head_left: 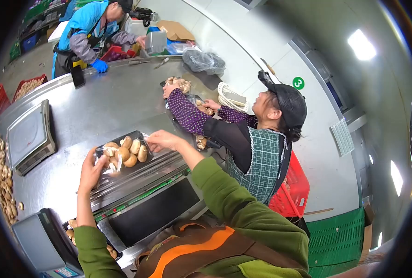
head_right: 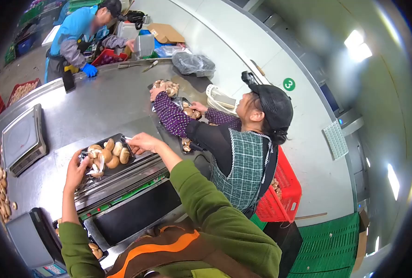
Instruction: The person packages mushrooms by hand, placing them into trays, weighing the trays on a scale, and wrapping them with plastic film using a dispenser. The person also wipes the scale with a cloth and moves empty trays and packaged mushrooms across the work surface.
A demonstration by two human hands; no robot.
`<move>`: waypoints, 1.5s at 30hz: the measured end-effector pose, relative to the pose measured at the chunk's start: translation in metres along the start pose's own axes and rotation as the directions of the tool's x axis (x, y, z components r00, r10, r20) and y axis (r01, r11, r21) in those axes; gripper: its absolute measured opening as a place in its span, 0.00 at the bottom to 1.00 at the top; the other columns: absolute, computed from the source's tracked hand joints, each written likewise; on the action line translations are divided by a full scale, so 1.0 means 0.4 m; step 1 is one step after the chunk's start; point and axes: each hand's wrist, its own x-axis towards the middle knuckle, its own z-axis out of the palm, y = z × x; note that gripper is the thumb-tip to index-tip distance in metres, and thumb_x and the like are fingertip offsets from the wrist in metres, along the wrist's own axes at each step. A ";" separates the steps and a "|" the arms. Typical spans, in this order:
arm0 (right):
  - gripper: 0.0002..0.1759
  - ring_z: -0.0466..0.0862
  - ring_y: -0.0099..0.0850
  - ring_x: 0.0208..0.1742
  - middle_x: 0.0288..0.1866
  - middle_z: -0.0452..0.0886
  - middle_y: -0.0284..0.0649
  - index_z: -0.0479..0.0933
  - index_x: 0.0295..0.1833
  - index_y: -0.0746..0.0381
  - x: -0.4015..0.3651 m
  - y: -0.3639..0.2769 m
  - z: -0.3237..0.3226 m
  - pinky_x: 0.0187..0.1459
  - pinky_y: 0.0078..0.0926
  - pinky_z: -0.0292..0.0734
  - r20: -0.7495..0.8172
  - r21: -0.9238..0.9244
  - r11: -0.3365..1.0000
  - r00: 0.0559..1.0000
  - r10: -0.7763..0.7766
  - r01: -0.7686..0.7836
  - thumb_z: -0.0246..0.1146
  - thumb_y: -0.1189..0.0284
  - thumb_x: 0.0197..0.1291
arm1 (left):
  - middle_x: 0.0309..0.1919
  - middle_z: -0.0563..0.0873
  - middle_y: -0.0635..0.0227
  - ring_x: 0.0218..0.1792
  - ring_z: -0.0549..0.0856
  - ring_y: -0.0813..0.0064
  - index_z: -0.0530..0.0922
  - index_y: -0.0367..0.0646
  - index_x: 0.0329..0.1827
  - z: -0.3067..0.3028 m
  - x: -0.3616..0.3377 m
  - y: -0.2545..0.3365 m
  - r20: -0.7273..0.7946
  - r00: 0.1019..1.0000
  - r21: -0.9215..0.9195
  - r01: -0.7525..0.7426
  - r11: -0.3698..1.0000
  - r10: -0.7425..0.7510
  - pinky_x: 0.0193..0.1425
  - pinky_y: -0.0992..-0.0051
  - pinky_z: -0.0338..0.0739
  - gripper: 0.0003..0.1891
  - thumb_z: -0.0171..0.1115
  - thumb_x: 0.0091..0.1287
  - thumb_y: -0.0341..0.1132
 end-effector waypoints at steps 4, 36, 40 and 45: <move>0.17 0.79 0.22 0.29 0.29 0.77 0.32 0.76 0.40 0.63 -0.014 0.032 0.030 0.29 0.21 0.80 -0.167 0.110 0.990 0.984 -0.064 0.083 0.55 0.58 0.67 | 0.21 0.77 0.72 0.25 0.71 0.83 0.81 0.33 0.37 -0.002 -0.002 -0.091 -0.050 0.989 -0.008 0.140 0.990 -0.140 0.29 0.77 0.68 0.18 0.55 0.69 0.42; 0.15 0.77 0.53 0.25 0.22 0.74 0.54 0.73 0.30 0.66 -0.381 0.625 0.110 0.26 0.42 0.70 -0.876 -0.284 0.956 0.427 -0.225 -0.079 0.56 0.66 0.66 | 0.21 0.78 0.59 0.22 0.78 0.57 0.73 0.40 0.22 0.349 -0.188 -0.152 -0.015 0.974 0.811 -0.120 0.573 0.225 0.27 0.61 0.73 0.16 0.60 0.67 0.37; 0.20 0.82 0.44 0.34 0.31 0.81 0.45 0.75 0.39 0.62 -0.251 0.752 0.208 0.36 0.36 0.76 -0.718 0.636 0.722 0.551 0.425 0.272 0.47 0.57 0.69 | 0.26 0.79 0.59 0.28 0.80 0.58 0.73 0.42 0.27 0.449 -0.133 -0.174 0.118 0.965 0.795 -0.232 0.561 0.233 0.32 0.62 0.75 0.08 0.60 0.63 0.33; 0.17 0.79 0.32 0.50 0.47 0.78 0.38 0.74 0.51 0.61 -0.409 0.481 0.226 0.48 0.31 0.78 -0.189 0.632 0.697 0.939 -0.287 0.340 0.55 0.62 0.64 | 0.34 0.83 0.67 0.33 0.83 0.72 0.78 0.39 0.42 0.449 -0.135 -0.369 0.333 0.851 -0.392 0.516 0.762 -0.405 0.38 0.72 0.78 0.10 0.52 0.70 0.37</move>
